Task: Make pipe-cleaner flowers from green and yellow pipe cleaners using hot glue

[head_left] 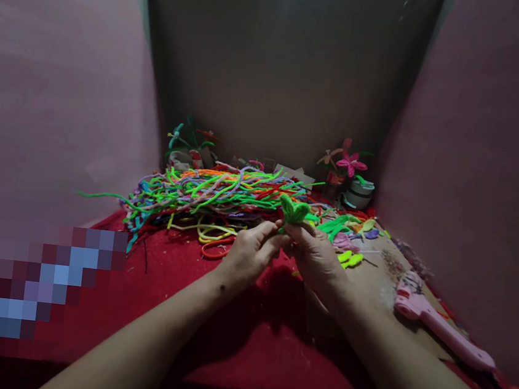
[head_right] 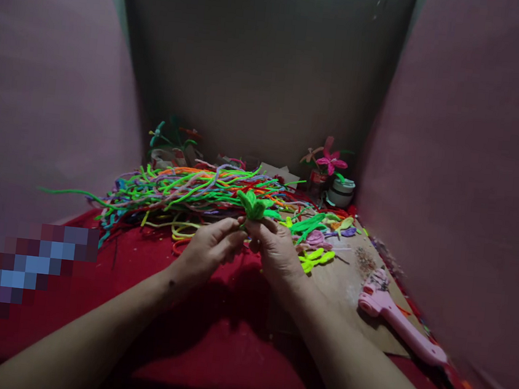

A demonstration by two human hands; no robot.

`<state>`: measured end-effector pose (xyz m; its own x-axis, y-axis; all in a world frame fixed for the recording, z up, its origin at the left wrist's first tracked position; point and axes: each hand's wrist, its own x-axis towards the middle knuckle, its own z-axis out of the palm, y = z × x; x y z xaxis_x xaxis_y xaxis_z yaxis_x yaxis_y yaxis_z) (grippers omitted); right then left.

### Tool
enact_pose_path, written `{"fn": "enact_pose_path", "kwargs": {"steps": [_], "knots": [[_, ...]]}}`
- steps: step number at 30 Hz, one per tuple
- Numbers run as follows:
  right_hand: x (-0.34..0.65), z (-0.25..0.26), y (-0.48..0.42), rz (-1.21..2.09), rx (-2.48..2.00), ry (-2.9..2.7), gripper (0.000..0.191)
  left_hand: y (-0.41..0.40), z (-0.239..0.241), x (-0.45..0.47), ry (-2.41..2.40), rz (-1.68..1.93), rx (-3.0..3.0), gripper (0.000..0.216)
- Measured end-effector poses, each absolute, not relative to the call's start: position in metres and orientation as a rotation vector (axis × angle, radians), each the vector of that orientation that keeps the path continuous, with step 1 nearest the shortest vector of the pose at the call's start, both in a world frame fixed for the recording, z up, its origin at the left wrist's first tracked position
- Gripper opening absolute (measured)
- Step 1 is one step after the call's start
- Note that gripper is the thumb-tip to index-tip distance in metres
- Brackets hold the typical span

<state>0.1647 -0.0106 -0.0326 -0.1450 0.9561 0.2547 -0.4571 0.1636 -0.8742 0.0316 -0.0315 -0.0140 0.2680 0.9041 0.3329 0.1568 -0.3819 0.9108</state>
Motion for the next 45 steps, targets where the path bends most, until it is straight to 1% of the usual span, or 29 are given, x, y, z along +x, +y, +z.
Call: {"fn": "enact_pose_path", "kwargs": {"steps": [3,5,7,12,17,19,21,23,26,29,33,35,38,41,45], "knots": [[0.165,-0.034,-0.012,1.297,-0.691,-1.132,0.015,-0.033,-0.02,0.034,1.154,1.345,1.997,0.011],[0.165,-0.033,-0.013,1.274,-0.709,-1.175,0.018,-0.034,-0.022,0.035,1.18,1.357,2.011,0.015],[0.166,-0.032,-0.014,1.272,-0.706,-1.209,0.019,-0.033,-0.022,0.035,1.153,1.324,1.905,0.018],[0.167,-0.027,-0.015,1.307,-0.668,-1.272,0.015,-0.032,-0.012,0.034,0.948,1.211,1.477,0.022],[0.169,-0.027,-0.012,1.413,-0.601,-1.22,0.02,-0.035,-0.007,0.033,0.652,1.072,1.158,0.025],[0.17,-0.028,-0.012,1.531,-0.57,-1.177,0.016,-0.036,-0.007,0.031,0.526,0.992,1.062,0.021],[0.17,-0.028,-0.013,1.639,-0.54,-1.125,0.02,-0.036,-0.007,0.029,0.432,0.914,1.003,0.016],[0.169,-0.027,-0.014,1.668,-0.524,-1.094,0.021,-0.034,-0.008,0.028,0.411,0.871,1.015,0.015],[0.168,-0.026,-0.014,1.584,-0.517,-1.058,0.014,-0.033,-0.006,0.028,0.541,0.924,1.201,0.017],[0.167,-0.028,-0.013,1.508,-0.553,-1.04,0.013,-0.035,-0.007,0.031,0.842,1.072,1.533,0.022],[0.165,-0.034,-0.011,1.414,-0.62,-1.079,0.014,-0.037,-0.014,0.033,1.207,1.283,1.988,0.011],[0.165,-0.036,-0.011,1.378,-0.631,-1.088,0.01,-0.037,-0.017,0.033,1.268,1.334,2.101,0.013],[0.165,-0.037,-0.01,1.342,-0.632,-1.133,0.009,-0.036,-0.019,0.032,1.267,1.333,2.044,0.019],[0.165,-0.036,-0.01,1.316,-0.599,-1.221,0.012,-0.034,-0.017,0.032,1.189,1.356,1.92,0.021],[0.164,-0.032,-0.012,1.339,-0.527,-1.239,0.01,-0.034,-0.011,0.033,1.031,1.267,1.607,0.023]]}}
